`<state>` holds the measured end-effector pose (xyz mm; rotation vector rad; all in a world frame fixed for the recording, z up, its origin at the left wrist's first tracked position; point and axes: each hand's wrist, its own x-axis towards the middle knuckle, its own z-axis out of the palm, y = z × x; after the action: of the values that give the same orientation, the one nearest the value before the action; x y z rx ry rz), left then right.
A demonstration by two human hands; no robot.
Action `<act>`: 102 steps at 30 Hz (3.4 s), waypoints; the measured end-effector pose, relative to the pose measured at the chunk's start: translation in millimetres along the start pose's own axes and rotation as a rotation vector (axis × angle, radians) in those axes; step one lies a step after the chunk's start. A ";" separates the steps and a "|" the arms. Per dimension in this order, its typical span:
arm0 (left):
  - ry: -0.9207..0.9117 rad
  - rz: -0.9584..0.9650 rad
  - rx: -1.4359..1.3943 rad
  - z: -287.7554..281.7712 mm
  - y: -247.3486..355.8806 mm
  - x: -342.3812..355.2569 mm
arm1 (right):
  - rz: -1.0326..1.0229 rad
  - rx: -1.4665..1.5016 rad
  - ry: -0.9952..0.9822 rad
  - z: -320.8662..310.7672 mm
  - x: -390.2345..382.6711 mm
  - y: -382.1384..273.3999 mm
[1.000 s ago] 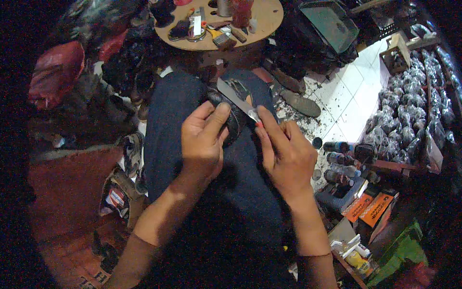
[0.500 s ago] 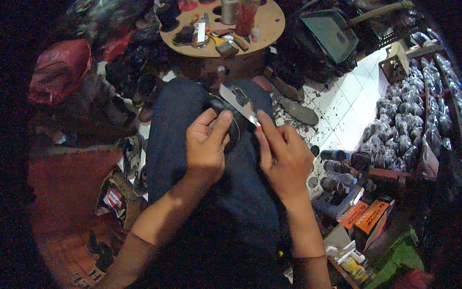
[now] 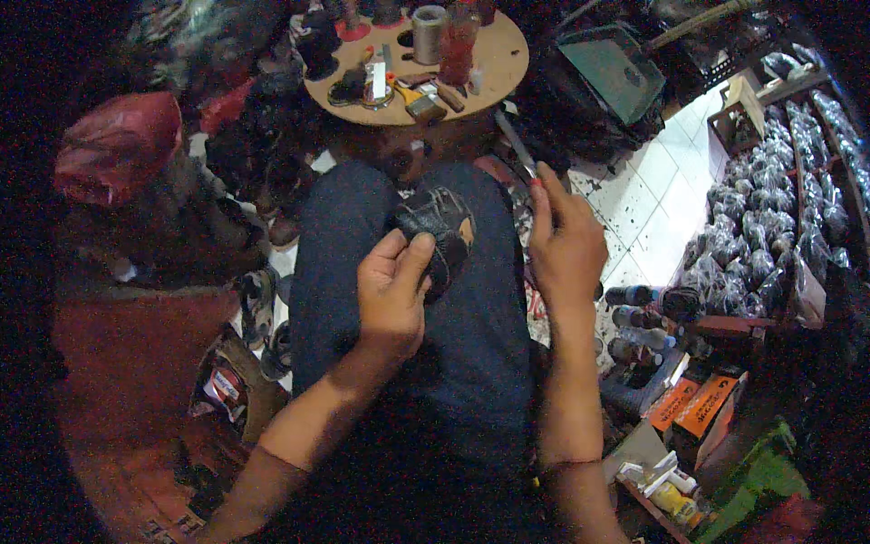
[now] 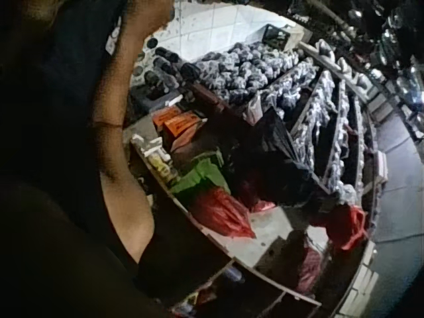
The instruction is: The person uses a knife to scrape and trim the sole and edges of a black shoe. They repeatedly reposition the shoe and adjust their grip to access different areas of the sole and upper.
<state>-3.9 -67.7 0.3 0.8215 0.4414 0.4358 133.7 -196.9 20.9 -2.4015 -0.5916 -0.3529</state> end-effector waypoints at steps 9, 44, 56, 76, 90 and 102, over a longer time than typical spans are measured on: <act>-0.096 0.082 0.098 -11.6 20.6 0.7 | 0.234 0.466 -0.179 -30.6 -56.1 15.4; 0.011 0.221 0.271 -0.5 22.9 16.5 | 0.354 0.775 -0.248 -9.2 -36.0 -48.1; 0.100 0.094 0.220 -5.6 30.3 29.3 | 0.479 0.763 -0.253 -22.6 -59.8 -27.4; -0.123 -0.244 -0.287 -29.8 35.8 23.9 | 0.407 0.615 -0.257 -24.0 -72.0 -37.2; -0.097 -0.251 -0.148 11.2 29.4 -16.6 | 0.471 0.876 -0.232 -16.9 -51.4 -48.5; -0.025 0.097 0.550 40.1 13.7 -35.1 | 0.495 0.909 -0.325 -13.5 -39.1 -25.9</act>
<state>-14.2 -101.8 42.2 1.3833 0.5077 0.3969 85.7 -200.1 29.5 -1.6233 -0.1911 0.4476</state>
